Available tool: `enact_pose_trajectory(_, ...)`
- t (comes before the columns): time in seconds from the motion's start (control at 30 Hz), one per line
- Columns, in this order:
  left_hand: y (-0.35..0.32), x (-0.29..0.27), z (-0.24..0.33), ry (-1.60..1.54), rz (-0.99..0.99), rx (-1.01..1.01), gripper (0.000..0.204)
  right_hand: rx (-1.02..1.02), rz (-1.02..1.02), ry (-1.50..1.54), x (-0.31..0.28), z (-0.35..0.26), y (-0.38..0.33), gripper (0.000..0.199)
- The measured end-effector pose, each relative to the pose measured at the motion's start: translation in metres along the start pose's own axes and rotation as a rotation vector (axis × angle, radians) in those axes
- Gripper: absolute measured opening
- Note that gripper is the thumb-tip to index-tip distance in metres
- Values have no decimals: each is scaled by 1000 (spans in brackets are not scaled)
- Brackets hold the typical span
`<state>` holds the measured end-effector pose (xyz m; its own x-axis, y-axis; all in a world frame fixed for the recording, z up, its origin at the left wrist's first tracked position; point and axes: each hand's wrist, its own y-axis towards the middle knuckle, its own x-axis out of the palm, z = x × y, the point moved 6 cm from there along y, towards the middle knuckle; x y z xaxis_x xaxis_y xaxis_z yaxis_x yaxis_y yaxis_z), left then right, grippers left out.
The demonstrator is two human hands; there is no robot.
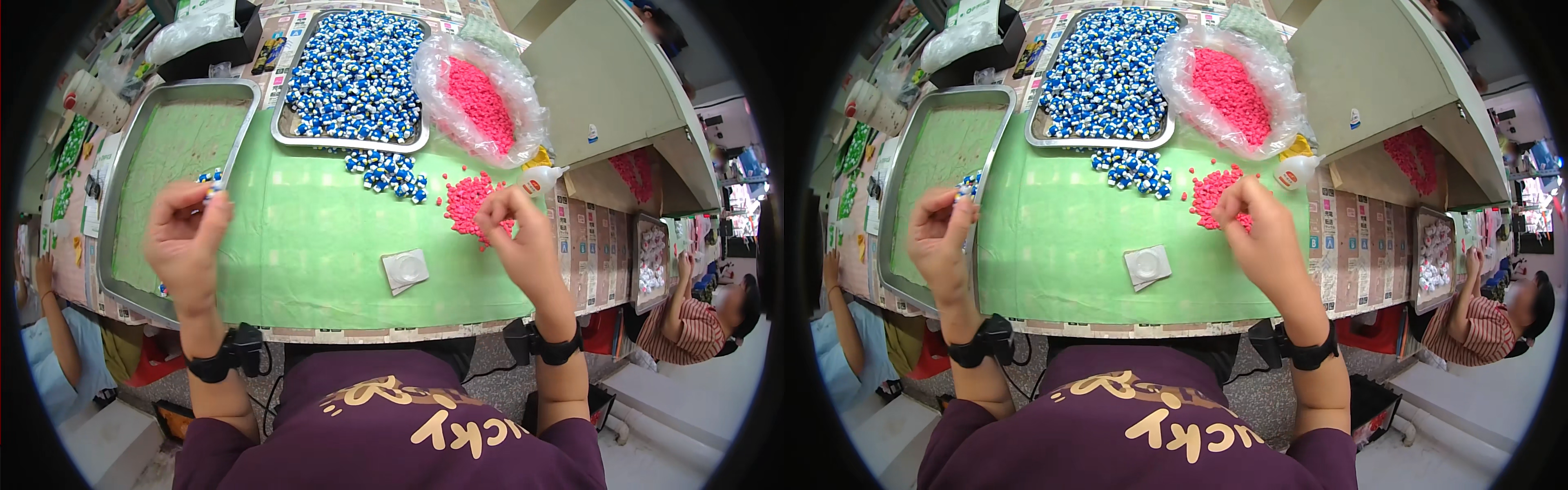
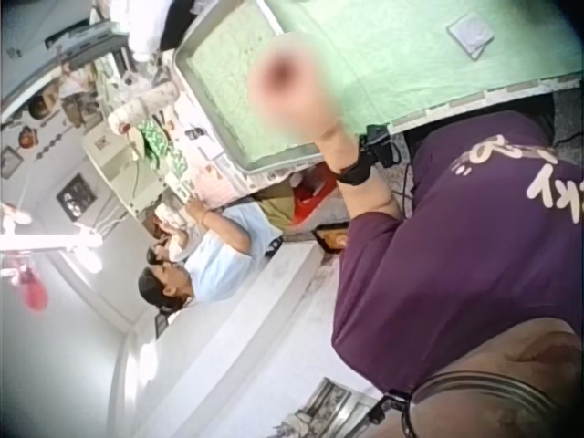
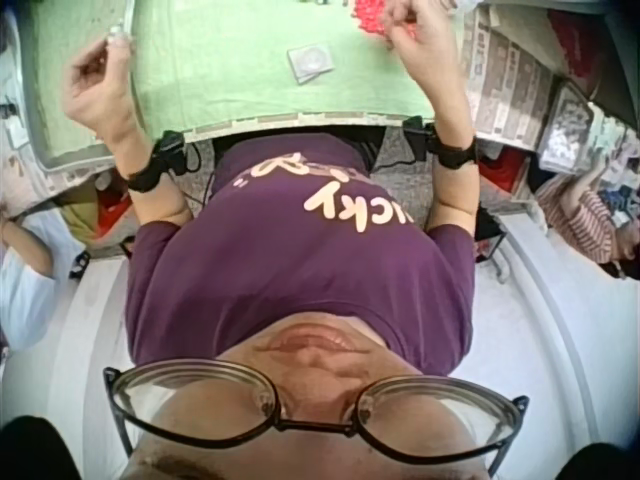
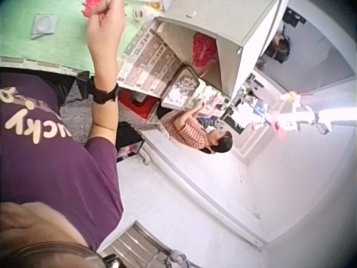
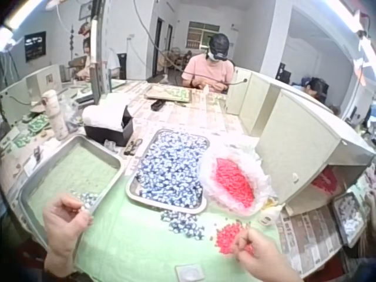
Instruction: The person repeatedly picks a blue-and-white capsule and a pink bead from trays on a green work surface, inserts the bead into the capsule, and places the assembled unit into a metal tray. The process continues with multiple units throughout the clip.
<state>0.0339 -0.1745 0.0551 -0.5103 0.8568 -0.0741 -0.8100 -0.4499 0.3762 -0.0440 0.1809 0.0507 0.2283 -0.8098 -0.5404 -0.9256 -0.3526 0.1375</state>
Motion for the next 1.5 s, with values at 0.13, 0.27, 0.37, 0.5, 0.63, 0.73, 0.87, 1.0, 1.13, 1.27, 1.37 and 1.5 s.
enact_pose_trajectory(0.13,6,-45,-16,332,167,-107,11,-56,-99,-178,15,17,-8,17)
enact_pose_trajectory(0.27,12,-50,-15,824,89,-125,13,-91,-117,-339,22,20,-9,15)
enact_pose_trajectory(0.37,12,-14,1,791,35,70,17,-134,-104,-457,27,16,-9,13)
enact_pose_trajectory(0.5,5,66,9,419,-323,35,12,-187,-73,-566,30,13,-9,11)
enact_pose_trajectory(0.63,-5,130,4,392,-660,55,9,-207,-61,-618,33,13,-11,10)
enact_pose_trajectory(0.73,-5,157,-10,472,-692,174,10,-201,-55,-606,31,13,-15,10)
enact_pose_trajectory(0.87,-7,167,-25,575,-693,192,16,-195,-51,-567,28,15,-19,11)
enact_pose_trajectory(1.0,-9,166,-34,571,-715,105,20,-210,-55,-549,28,16,-20,13)
enact_pose_trajectory(1.13,-4,159,-36,528,-681,3,25,-117,-132,-390,28,17,-24,15)
enact_pose_trajectory(1.27,-3,158,-37,530,-663,70,25,-92,-167,-361,28,19,-29,15)
enact_pose_trajectory(1.37,-5,159,-40,588,-727,72,24,-74,-150,-319,21,20,-30,16)
enact_pose_trajectory(1.5,-7,155,-35,604,-747,88,23,-25,-68,-301,3,21,-32,16)
